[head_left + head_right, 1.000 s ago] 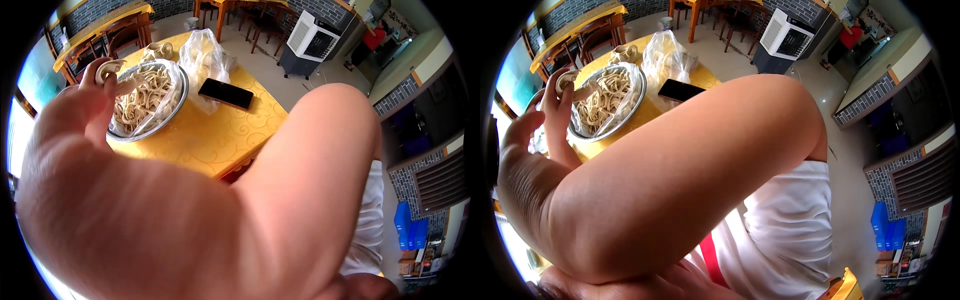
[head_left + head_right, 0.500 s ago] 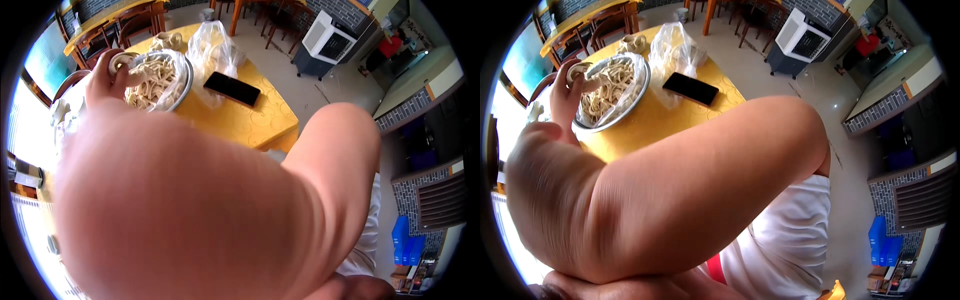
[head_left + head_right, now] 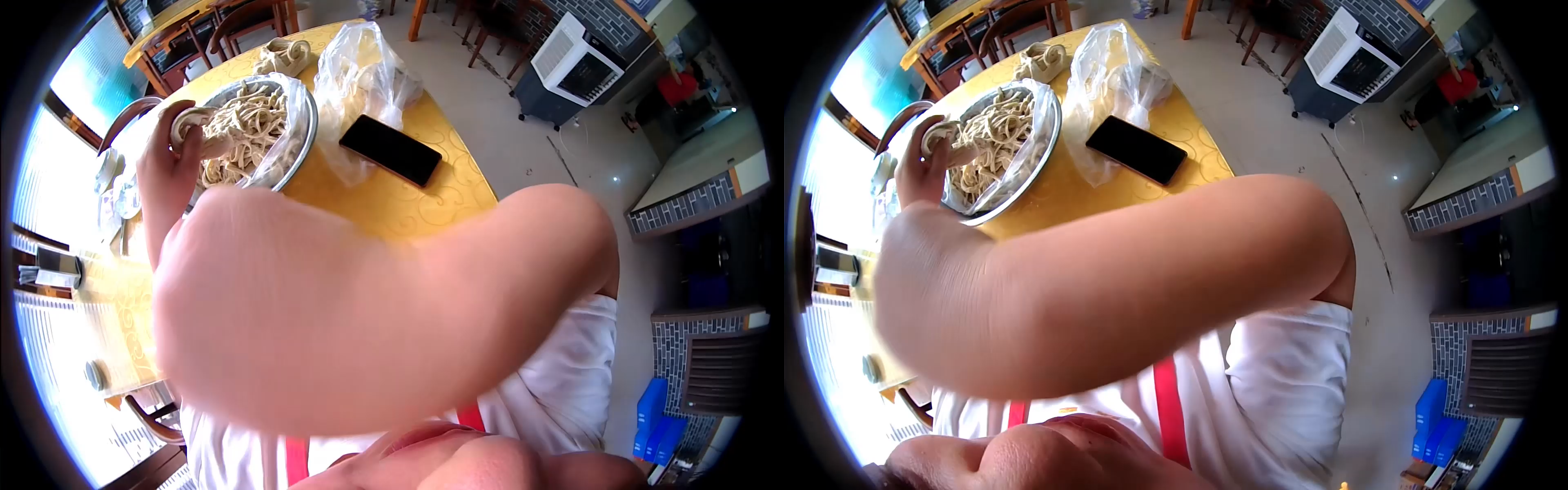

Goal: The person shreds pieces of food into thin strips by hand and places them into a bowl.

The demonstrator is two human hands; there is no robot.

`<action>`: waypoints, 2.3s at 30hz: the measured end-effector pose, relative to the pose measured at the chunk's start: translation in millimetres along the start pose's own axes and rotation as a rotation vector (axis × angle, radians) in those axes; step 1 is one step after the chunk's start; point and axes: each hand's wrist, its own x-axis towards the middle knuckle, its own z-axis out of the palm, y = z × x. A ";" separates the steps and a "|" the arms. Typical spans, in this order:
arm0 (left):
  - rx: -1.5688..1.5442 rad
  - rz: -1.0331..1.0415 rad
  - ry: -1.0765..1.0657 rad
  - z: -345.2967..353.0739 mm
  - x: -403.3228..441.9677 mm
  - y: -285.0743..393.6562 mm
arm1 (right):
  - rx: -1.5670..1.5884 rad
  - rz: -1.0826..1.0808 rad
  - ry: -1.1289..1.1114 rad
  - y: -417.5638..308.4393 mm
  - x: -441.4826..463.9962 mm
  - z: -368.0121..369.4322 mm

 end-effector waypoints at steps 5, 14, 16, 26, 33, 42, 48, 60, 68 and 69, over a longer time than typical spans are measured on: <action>-0.029 0.033 0.020 5.4 3.2 -14.7 | 0.019 -0.010 0.059 -3.9 4.5 2.5; -0.074 0.169 0.057 -1.7 0.8 -9.2 | 0.060 -0.179 0.033 -32.9 24.1 -5.2; -0.080 0.138 0.045 -4.2 -0.3 -5.4 | 0.050 -0.225 0.054 -39.3 34.3 -9.0; -0.643 0.005 0.003 -13.8 12.8 -24.0 | 0.012 -0.367 0.100 -54.5 52.8 -13.9; -1.124 -0.203 0.097 0.8 23.7 -53.1 | 0.018 -0.357 0.118 -46.1 49.6 -9.7; -1.084 -0.120 0.019 2.9 24.5 -25.7 | 0.062 -0.356 0.140 -31.4 52.1 -0.1; -0.978 -0.127 0.097 1.4 23.2 -27.5 | 0.053 -0.409 0.168 -27.9 49.4 -2.6; -1.006 -0.181 0.121 -4.1 24.1 -35.3 | 0.061 -0.417 0.228 -11.4 51.5 10.8; -0.926 -0.205 0.197 -0.5 18.1 -26.2 | 0.025 -0.378 0.327 -4.7 49.6 12.4; -0.918 -0.231 0.176 -3.8 17.2 -21.8 | 0.020 -0.345 0.360 1.3 55.6 10.2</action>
